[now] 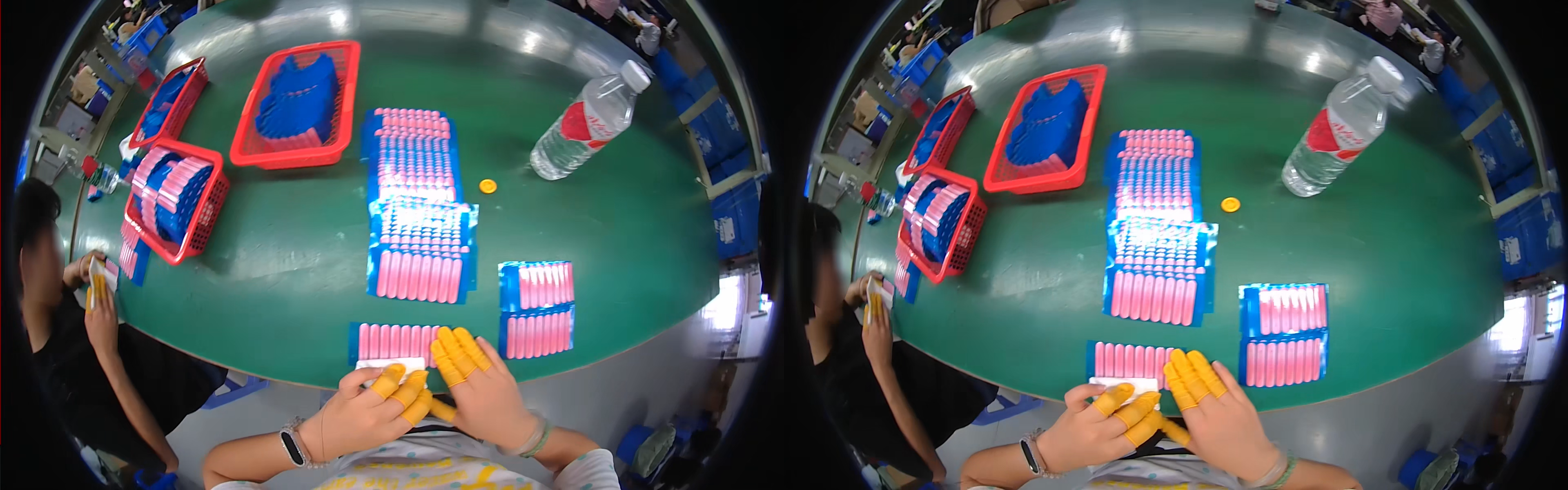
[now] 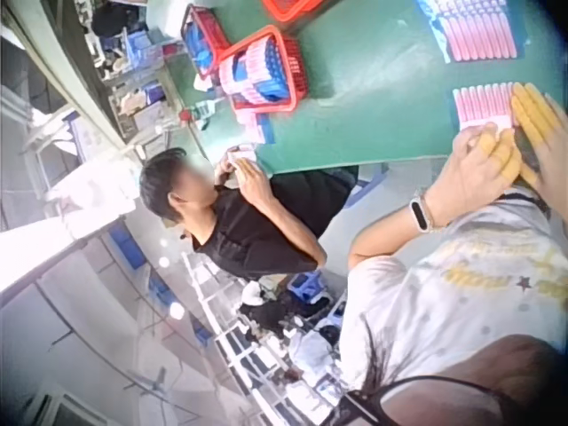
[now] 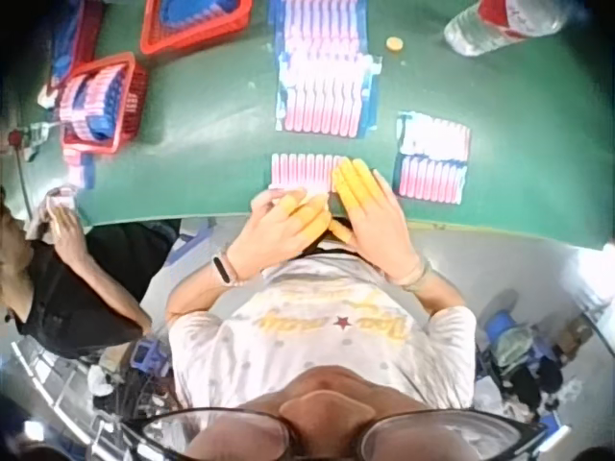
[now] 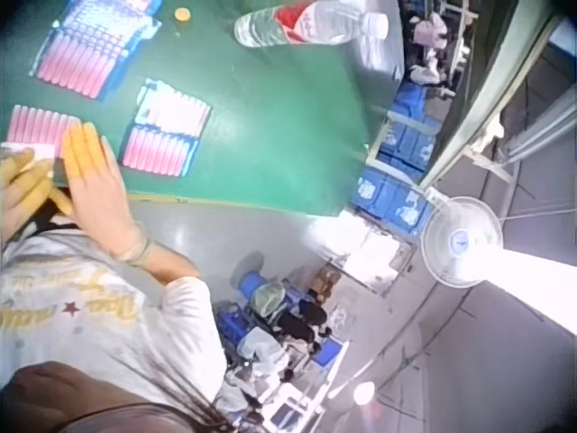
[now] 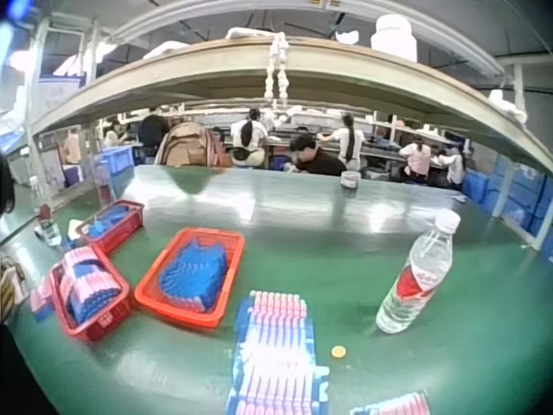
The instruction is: The person cleans small pink plastic oval parts by wiping them with a cloth and liquid from a water bottle.
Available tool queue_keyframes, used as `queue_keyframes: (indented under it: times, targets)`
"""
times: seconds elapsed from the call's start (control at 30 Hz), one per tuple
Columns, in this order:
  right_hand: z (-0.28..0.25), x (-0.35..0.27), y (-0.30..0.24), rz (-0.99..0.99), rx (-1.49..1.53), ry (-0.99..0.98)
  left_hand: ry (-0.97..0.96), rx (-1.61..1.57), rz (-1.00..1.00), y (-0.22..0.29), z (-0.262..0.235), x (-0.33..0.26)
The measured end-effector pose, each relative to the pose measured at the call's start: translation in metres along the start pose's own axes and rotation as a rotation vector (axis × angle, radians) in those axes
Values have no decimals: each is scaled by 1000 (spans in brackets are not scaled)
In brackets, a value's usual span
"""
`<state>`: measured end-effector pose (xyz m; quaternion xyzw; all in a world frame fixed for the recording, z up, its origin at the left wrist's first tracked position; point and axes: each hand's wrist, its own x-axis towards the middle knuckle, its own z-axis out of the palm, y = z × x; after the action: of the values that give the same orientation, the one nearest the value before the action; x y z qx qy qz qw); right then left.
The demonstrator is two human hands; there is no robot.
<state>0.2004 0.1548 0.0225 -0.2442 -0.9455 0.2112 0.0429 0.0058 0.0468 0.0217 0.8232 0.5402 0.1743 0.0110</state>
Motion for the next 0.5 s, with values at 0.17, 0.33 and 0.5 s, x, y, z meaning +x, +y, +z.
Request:
queue_keyframes:
  times: [0.17,0.33,0.5]
  targets:
    - [-2,1,6,-16,39,-26,-18,-35,-9,-3,-1,4]
    - [-1,1,2,3,14,-22,22,143,-18,-32,3,39]
    - [5,-1,-2,21,-89,-11,-73,-16,36,-17,-4,21]
